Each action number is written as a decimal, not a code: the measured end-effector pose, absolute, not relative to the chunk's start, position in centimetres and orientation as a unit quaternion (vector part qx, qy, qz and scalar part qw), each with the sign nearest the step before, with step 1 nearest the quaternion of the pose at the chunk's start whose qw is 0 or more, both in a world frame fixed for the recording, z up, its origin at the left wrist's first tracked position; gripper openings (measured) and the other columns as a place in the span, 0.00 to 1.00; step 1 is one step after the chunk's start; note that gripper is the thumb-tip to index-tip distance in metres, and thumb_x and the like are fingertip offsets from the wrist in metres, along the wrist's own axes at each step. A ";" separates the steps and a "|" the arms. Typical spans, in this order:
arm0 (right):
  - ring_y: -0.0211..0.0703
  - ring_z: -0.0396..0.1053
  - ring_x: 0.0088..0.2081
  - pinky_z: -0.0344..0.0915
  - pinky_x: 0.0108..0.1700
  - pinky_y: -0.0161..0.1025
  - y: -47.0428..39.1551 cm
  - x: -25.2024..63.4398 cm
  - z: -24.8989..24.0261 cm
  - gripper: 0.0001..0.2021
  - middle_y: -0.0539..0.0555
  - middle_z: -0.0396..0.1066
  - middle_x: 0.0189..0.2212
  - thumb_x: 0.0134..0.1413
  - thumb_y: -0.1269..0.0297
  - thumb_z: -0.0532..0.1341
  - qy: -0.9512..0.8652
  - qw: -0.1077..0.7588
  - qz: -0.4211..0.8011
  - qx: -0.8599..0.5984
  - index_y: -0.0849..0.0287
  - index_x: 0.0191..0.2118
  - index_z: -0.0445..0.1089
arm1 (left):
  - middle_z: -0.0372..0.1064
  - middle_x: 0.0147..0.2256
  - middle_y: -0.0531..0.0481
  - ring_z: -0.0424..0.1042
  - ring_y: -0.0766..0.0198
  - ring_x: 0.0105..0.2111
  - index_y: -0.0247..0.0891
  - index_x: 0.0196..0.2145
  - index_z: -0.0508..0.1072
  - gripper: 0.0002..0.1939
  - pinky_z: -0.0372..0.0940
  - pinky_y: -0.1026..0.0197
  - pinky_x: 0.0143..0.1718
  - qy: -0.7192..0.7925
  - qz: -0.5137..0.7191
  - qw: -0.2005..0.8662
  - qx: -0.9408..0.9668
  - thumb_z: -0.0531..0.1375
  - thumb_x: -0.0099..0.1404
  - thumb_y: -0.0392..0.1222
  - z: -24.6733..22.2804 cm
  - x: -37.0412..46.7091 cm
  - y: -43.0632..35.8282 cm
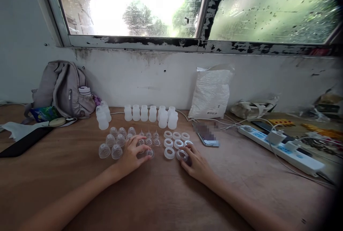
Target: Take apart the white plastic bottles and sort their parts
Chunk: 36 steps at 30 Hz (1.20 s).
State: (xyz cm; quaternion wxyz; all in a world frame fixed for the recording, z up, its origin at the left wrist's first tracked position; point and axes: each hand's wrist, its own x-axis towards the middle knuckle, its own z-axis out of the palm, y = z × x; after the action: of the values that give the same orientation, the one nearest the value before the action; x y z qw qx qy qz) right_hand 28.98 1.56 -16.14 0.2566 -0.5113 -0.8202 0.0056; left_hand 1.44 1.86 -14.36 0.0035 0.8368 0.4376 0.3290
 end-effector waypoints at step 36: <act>0.49 0.59 0.50 0.61 0.47 0.43 1.7 29.1 -16.4 0.17 0.57 0.60 0.44 0.47 0.66 0.54 -0.817 0.261 0.018 -0.514 0.56 0.45 0.62 | 0.62 0.48 0.47 0.53 0.51 0.53 0.43 0.39 0.68 0.12 0.41 0.41 0.53 0.477 0.274 -0.078 0.831 0.55 0.58 0.47 -16.5 2.2 4.3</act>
State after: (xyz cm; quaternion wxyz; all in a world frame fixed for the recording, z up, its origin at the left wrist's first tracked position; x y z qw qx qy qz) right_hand 29.14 1.71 -16.44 0.2610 -0.5144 -0.8167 0.0182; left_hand 2.18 4.32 -16.45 -0.0785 0.8313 0.4771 0.2741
